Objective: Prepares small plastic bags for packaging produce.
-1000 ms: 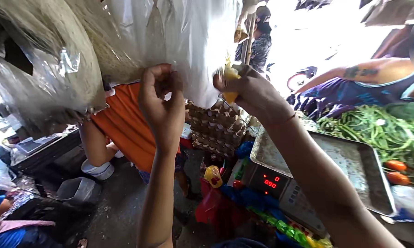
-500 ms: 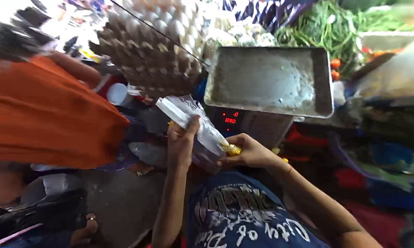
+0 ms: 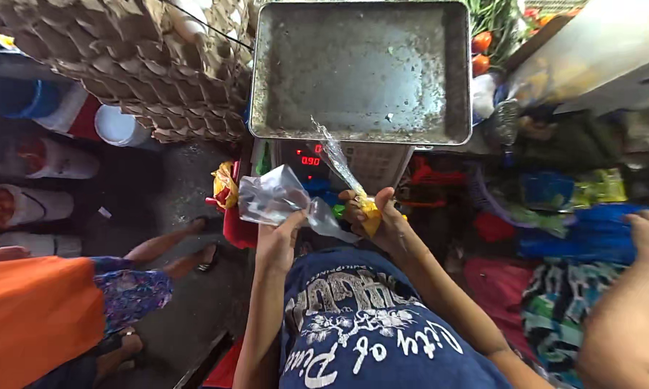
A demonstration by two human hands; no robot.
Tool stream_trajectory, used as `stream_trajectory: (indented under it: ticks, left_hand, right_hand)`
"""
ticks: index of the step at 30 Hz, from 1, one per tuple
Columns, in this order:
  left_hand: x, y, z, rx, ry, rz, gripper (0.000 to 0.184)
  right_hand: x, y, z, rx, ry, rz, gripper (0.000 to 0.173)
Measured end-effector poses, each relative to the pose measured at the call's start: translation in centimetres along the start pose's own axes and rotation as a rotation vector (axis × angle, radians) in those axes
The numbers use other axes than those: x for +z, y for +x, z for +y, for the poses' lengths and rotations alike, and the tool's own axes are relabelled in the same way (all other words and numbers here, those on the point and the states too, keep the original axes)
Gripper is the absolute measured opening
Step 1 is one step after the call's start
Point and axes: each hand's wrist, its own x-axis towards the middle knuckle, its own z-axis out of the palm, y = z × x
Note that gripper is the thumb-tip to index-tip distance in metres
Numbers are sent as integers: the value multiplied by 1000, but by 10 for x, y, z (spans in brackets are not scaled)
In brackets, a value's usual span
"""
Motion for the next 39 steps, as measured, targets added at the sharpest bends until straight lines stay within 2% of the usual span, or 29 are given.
stream_trajectory:
  ticks: [3, 6, 10, 14, 15, 16, 20, 21, 23, 27, 29, 31, 32, 34, 36, 37, 39]
  left_hand:
    - [15, -11, -11, -79, 35, -81, 42]
    - [25, -19, -17, -155, -26, -122, 40]
    - [19, -15, -20, -68, -162, -96, 40]
    - [0, 1, -17, 75, 82, -25, 39]
    - [-4, 4, -18, 125, 152, -10, 31]
    - [-9, 7, -18, 182, 232, -12, 21]
    - [-8, 12, -29, 321, 452, 134, 9]
    - [-6, 14, -33, 331, 492, 191, 10]
    - [-1, 15, -38, 313, 477, 268, 24]
    - [-10, 12, -35, 222, 318, 137, 26]
    - [-13, 12, -35, 247, 342, 193, 25]
    - [-14, 13, -37, 295, 409, 246, 16]
    - [-12, 13, -36, 330, 439, 251, 11]
    - [-5, 11, -31, 364, 395, 220, 10]
    - [5, 7, -22, 335, 271, 137, 13]
    - [11, 5, -18, 318, 208, 110, 18]
    - [20, 3, -14, 312, 154, 110, 15]
  right_hand:
    - [11, 4, -6, 2, -325, 245, 40]
    - [19, 6, -5, -76, -561, 394, 25]
    - [9, -2, -3, -224, -796, 493, 20]
    - [-4, -13, 1, -465, -991, 472, 23]
    - [-7, -15, 2, -508, -1023, 470, 24]
    - [-9, -15, 2, -532, -1045, 475, 25]
    - [-11, -14, -1, -445, -1019, 453, 25]
    - [-10, -13, -1, -408, -997, 452, 25]
    - [-8, -12, 0, -346, -961, 472, 25]
    - [-8, -9, 3, -317, -977, 550, 25]
    - [-6, -7, 3, -331, -992, 588, 33]
    - [1, -7, 0, -381, -998, 572, 57]
    - [6, -6, -1, -443, -1013, 548, 60]
    - [14, -2, -4, -558, -1012, 437, 40]
    - [22, 3, -6, -546, -982, 306, 20]
    - [26, 6, -7, -505, -966, 256, 18]
    - [37, 12, -9, -416, -908, 212, 20]
